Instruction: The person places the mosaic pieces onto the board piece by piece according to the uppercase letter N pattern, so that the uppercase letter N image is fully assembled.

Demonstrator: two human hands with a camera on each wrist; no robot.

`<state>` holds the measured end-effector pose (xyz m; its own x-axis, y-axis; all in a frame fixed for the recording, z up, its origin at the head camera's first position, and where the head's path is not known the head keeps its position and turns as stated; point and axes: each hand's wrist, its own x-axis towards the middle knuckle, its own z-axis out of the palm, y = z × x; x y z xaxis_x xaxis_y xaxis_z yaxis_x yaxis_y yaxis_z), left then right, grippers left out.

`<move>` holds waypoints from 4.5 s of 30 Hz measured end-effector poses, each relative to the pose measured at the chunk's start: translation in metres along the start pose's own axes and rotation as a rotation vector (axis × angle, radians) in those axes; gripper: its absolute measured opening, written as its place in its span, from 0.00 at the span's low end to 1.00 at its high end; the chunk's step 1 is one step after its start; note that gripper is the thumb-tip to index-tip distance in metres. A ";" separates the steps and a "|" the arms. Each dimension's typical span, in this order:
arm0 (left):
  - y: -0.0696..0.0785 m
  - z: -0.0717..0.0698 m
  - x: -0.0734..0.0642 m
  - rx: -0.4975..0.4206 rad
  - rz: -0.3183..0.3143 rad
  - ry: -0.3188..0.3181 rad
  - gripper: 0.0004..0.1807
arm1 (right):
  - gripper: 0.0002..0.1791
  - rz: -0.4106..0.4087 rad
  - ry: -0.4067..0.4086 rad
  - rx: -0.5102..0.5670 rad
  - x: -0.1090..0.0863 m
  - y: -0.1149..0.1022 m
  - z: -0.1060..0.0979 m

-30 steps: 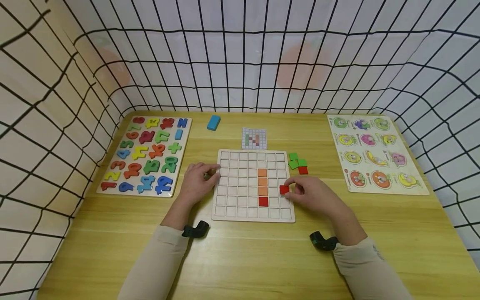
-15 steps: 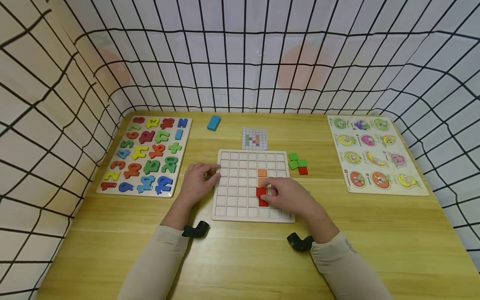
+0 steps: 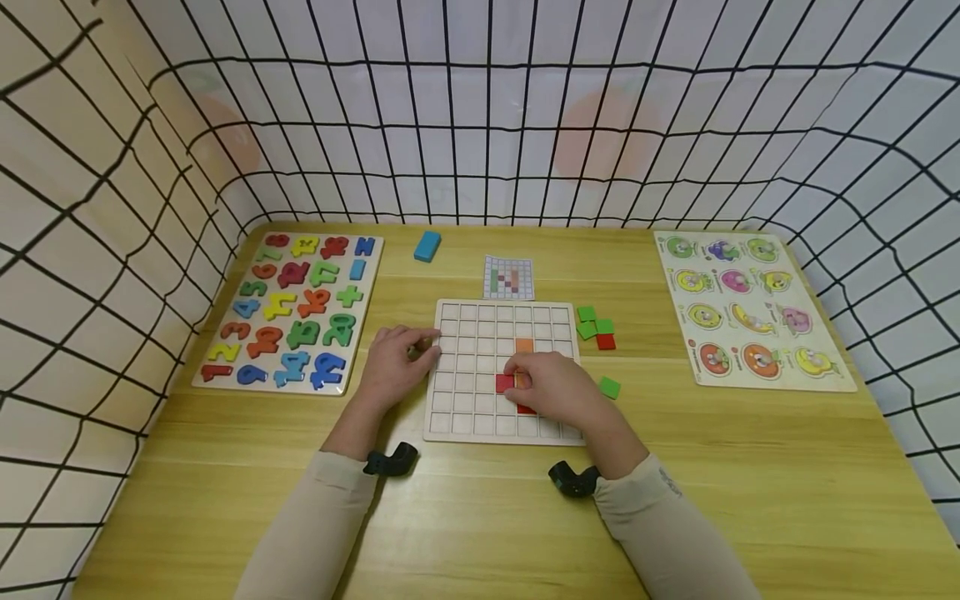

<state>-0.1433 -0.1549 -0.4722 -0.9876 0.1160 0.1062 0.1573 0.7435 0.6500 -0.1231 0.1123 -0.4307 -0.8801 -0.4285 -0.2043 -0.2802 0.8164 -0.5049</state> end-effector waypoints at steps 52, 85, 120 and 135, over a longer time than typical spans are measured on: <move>0.000 0.000 -0.001 -0.006 0.034 0.018 0.17 | 0.23 0.328 0.114 0.157 -0.027 0.111 -0.051; -0.001 0.000 -0.001 -0.007 0.012 0.013 0.18 | 0.27 0.251 0.065 0.179 -0.030 0.127 -0.055; -0.003 0.001 0.000 -0.018 0.021 0.014 0.18 | 0.19 0.229 0.080 0.130 -0.027 0.113 -0.054; -0.002 0.001 0.000 -0.016 0.009 0.002 0.18 | 0.14 0.104 0.016 0.157 -0.012 0.061 -0.036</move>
<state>-0.1439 -0.1564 -0.4742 -0.9861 0.1213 0.1135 0.1661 0.7319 0.6609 -0.1435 0.1812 -0.4294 -0.9077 -0.3374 -0.2494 -0.1252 0.7852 -0.6065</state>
